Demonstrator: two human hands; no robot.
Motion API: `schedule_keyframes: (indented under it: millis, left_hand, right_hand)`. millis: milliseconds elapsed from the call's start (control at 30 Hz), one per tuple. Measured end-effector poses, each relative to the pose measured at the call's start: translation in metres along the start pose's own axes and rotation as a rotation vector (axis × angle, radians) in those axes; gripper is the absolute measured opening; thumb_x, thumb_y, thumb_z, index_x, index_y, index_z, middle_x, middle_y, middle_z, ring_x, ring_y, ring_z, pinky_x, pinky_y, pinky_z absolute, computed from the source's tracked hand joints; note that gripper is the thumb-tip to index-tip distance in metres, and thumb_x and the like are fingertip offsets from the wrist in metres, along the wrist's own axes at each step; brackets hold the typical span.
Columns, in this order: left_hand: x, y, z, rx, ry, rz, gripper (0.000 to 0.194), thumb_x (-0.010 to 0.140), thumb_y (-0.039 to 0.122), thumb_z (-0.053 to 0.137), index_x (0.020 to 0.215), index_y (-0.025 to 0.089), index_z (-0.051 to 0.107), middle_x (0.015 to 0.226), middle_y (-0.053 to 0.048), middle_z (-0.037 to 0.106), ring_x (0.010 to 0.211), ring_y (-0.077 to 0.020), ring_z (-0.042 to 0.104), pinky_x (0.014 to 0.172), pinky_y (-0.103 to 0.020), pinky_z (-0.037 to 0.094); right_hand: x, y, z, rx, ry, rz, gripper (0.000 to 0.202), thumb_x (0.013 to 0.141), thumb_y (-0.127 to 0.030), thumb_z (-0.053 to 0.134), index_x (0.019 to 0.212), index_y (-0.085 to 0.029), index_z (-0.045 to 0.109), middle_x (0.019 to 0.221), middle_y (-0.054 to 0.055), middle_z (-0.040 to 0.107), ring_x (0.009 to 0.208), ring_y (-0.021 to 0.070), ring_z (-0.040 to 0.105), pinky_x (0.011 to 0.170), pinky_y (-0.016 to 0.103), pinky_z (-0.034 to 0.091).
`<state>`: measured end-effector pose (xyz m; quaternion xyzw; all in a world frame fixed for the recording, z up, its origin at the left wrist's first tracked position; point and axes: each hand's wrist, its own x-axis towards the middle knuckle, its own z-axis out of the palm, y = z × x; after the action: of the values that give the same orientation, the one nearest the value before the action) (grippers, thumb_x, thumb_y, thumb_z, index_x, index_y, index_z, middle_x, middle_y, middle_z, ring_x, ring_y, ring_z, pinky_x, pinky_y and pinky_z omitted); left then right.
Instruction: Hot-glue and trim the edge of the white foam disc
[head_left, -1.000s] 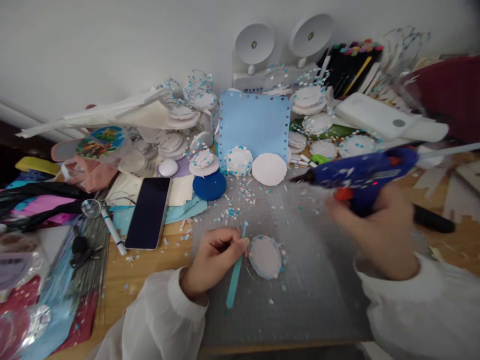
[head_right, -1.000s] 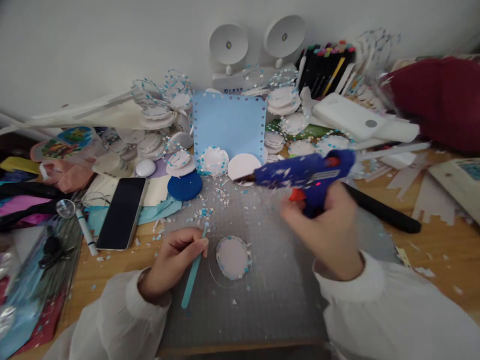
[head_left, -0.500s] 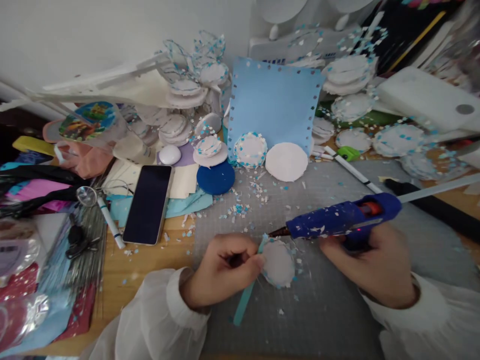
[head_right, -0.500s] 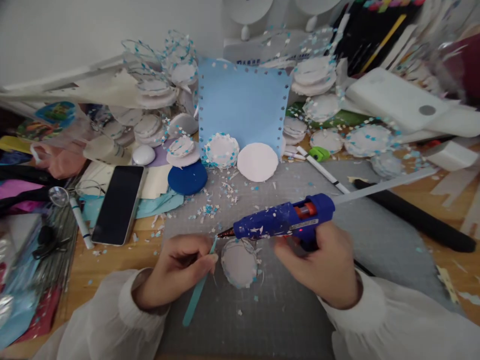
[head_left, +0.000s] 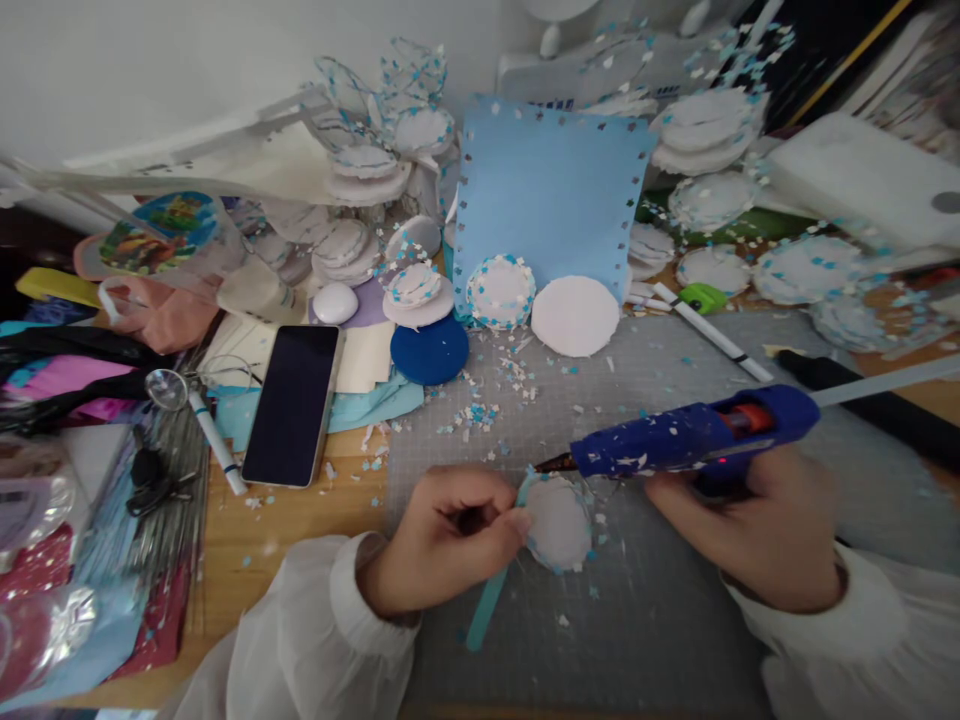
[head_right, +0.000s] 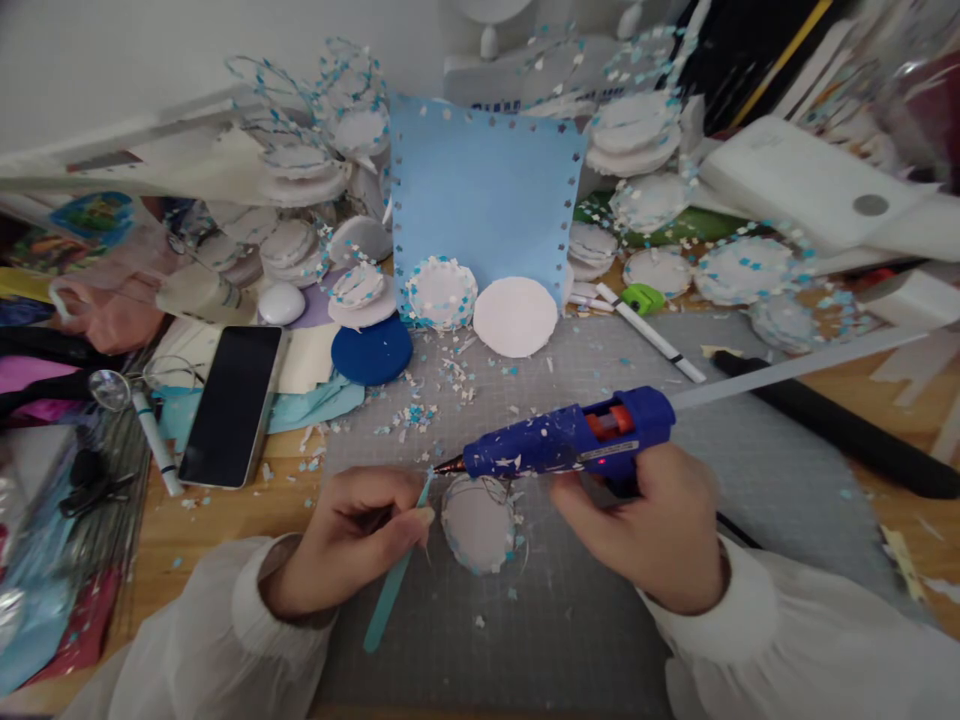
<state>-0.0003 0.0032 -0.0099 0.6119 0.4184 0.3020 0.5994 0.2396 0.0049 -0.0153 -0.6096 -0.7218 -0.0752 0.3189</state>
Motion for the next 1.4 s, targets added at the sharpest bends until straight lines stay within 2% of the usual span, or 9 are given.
schedule_keyframes:
  millis: [400,667,767,967,1400]
  left_hand:
    - [0.0011,0.0008,-0.0002,0.002,0.006,0.018,0.036,0.083,0.026,0.055,0.051,0.016,0.043,0.048,0.002,0.042,0.047,-0.0081,0.036,0.045,-0.022,0.028]
    - [0.0011,0.0002,-0.0005,0.012,-0.001,0.006,0.037,0.083,0.027,0.055,0.051,0.016,0.042,0.049,0.002,0.042,0.049,-0.0084,0.037,0.047,-0.023,0.029]
    - [0.001,0.0001,-0.0004,0.0,0.001,0.02,0.036,0.083,0.025,0.055,0.051,0.016,0.042,0.049,0.002,0.042,0.048,-0.0081,0.036,0.046,-0.023,0.028]
    - [0.0012,0.0014,-0.0008,-0.002,-0.004,0.028,0.034,0.083,0.022,0.056,0.052,0.016,0.043,0.05,0.003,0.041,0.048,-0.0075,0.035,0.046,-0.022,0.028]
    - [0.0011,0.0029,-0.0001,0.008,-0.01,0.026,0.036,0.083,0.023,0.055,0.05,0.016,0.042,0.049,0.003,0.039,0.048,-0.0077,0.035,0.046,-0.022,0.027]
  right_hand:
    - [0.0003,-0.002,-0.0012,0.016,-0.019,0.018,0.033,0.076,-0.04,0.053,0.049,-0.022,0.046,0.036,0.0,0.045,0.03,0.0169,0.048,0.035,0.026,0.035]
    - [0.0024,-0.003,-0.002,0.014,0.0,0.012,0.03,0.074,-0.038,0.053,0.05,-0.022,0.045,0.036,-0.004,0.039,0.03,0.0132,0.041,0.036,0.025,0.03]
    - [0.0017,-0.0027,-0.0017,0.016,0.005,0.026,0.029,0.073,-0.038,0.053,0.05,-0.022,0.045,0.036,-0.004,0.041,0.031,0.0129,0.042,0.037,0.025,0.031]
    - [0.0039,-0.0028,-0.0023,0.004,0.021,-0.039,0.032,0.078,-0.039,0.051,0.051,-0.023,0.044,0.036,-0.002,0.045,0.03,0.0155,0.048,0.035,0.025,0.034]
    - [0.0046,-0.0026,-0.0024,0.004,0.018,-0.066,0.031,0.079,-0.037,0.052,0.053,-0.022,0.044,0.036,-0.001,0.045,0.029,0.0162,0.048,0.034,0.025,0.033]
